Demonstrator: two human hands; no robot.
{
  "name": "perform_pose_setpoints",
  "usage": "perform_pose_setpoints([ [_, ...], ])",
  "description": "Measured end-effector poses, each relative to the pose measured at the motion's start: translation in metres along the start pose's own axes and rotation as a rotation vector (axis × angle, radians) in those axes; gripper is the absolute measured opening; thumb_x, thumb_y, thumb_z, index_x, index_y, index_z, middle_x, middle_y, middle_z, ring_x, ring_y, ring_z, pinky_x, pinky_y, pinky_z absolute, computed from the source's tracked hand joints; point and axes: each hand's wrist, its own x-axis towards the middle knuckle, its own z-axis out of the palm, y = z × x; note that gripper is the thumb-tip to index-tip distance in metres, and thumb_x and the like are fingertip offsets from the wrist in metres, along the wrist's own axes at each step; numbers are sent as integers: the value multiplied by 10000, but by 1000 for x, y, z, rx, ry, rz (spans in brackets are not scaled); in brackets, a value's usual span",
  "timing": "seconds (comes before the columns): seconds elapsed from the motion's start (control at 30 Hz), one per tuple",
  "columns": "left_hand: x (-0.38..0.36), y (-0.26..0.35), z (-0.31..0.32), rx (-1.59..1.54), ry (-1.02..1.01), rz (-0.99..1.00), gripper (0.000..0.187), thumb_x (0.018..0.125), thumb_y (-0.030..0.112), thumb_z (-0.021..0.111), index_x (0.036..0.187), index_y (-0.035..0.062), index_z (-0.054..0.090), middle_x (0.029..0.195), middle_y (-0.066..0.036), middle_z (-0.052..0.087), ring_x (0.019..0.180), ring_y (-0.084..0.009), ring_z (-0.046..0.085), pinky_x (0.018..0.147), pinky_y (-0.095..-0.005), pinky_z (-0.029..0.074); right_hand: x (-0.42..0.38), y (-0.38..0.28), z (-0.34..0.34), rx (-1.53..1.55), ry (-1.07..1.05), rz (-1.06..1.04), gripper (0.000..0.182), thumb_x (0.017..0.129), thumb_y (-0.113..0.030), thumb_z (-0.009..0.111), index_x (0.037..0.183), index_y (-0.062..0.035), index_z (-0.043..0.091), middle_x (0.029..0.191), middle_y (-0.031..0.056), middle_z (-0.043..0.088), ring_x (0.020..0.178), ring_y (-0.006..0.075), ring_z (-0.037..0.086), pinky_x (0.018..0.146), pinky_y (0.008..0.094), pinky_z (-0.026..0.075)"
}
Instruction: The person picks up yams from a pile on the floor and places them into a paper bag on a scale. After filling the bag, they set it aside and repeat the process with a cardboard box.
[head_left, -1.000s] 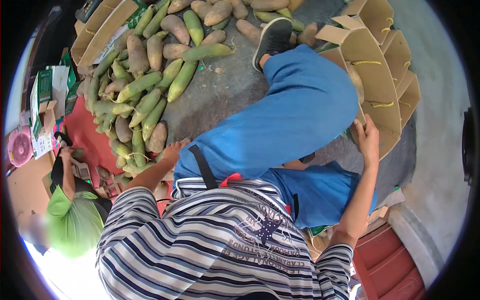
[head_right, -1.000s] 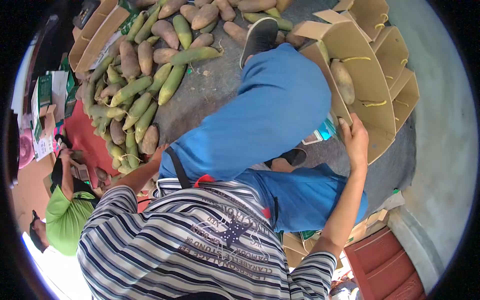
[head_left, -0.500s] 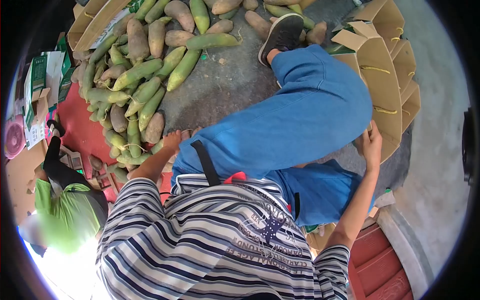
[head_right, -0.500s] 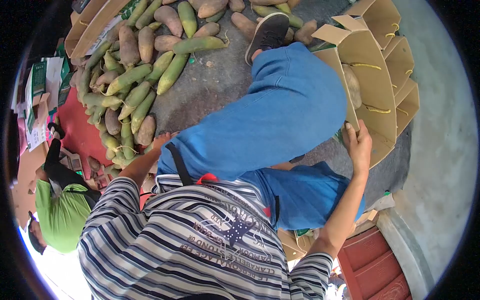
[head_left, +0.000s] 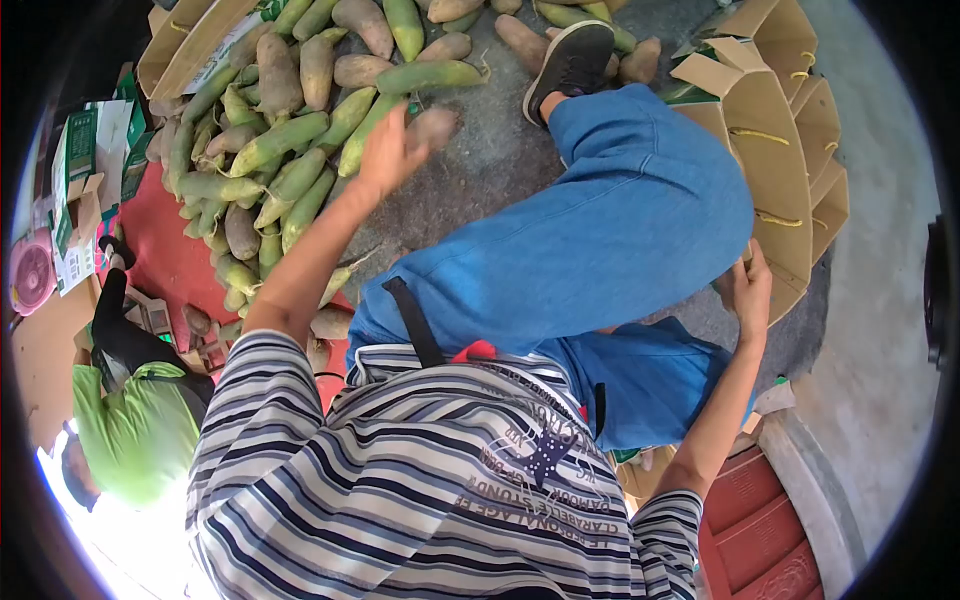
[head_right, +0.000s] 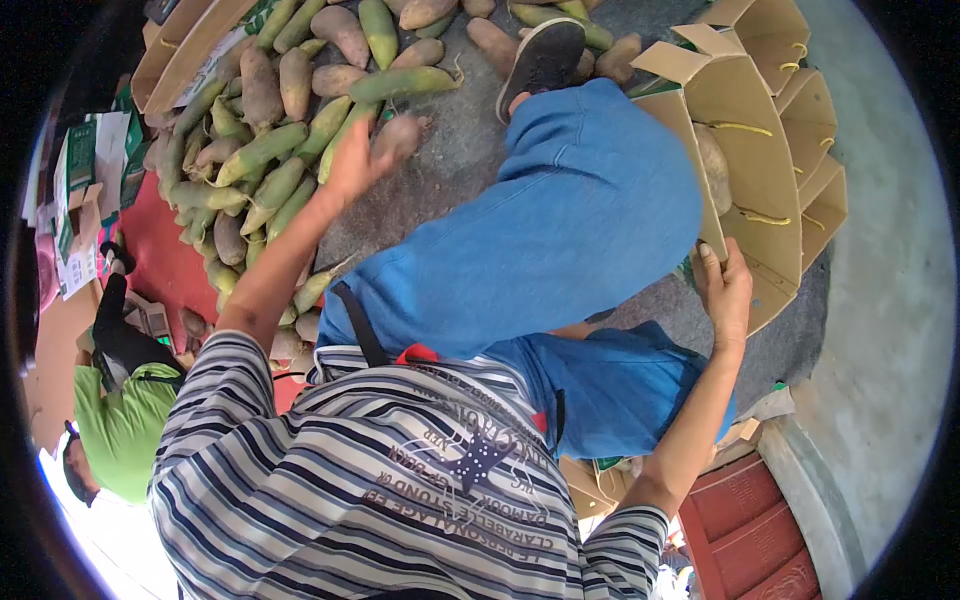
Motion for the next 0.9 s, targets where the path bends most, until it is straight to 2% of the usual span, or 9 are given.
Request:
perform_pose_setpoints([
  [0.13,16,13,-35,-161,-125,-93,575,736,331,694,1147,8,456,1050,-231,552,953,-383,551,816,-452,441,1,3,-2,-22,-8,-9,230,889,-228,567,1021,-41,582,844,143,625,785,225,587,735,324,453],
  [0.2,-20,-17,-30,-14,-527,-249,560,736,357,688,1116,-2,488,1057,-234,560,976,-371,558,825,-434,449,2,3,-2,-15,-13,-19,232,889,-230,568,1019,-40,581,844,145,625,785,228,586,735,327,453],
  [0.23,-62,-63,-5,62,-540,-116,584,717,393,691,1105,-3,509,1021,-231,580,957,-374,570,809,-428,460,2,3,-2,-15,-18,-23,233,888,-232,569,1018,-39,581,843,146,625,786,229,586,735,329,453],
  [0.33,-163,-130,17,323,-1179,-156,606,618,436,738,1012,1,588,955,-230,626,915,-389,600,769,-446,488,1,3,0,-3,9,-15,236,887,-234,570,1013,-34,578,841,148,623,781,231,585,737,329,452],
  [0.37,-207,-165,35,388,-1318,-228,534,681,379,712,1054,21,582,1007,-206,620,974,-364,589,793,-435,487,1,3,1,-10,17,-33,238,888,-236,569,1010,-32,577,840,148,623,779,230,586,736,328,452],
  [0.43,-253,-170,29,513,-1075,-312,402,759,300,666,1063,50,581,1080,-172,602,1024,-341,566,824,-426,480,1,4,2,-21,34,-68,242,890,-240,567,1005,-27,574,838,147,624,774,228,586,736,328,452],
  [0.53,-242,-126,5,514,-1019,-326,302,820,247,608,1059,67,570,1118,-146,584,1048,-330,545,845,-423,470,2,1,0,-29,24,-27,246,892,-241,566,1004,-23,572,834,143,623,764,225,581,736,324,453],
  [0.73,-213,-113,-15,427,-1088,-133,280,825,277,597,1019,77,568,967,-155,625,962,-333,579,792,-429,480,2,-6,-3,18,-16,30,233,892,-220,569,1006,-16,570,808,126,605,753,189,550,731,310,447],
  [0.9,-142,-71,-8,224,-744,-290,334,834,354,565,1009,70,562,901,-191,629,866,-370,597,750,-471,467,4,7,1,26,21,-47,235,893,-209,568,1012,-6,566,810,119,602,764,174,541,724,300,443],
])
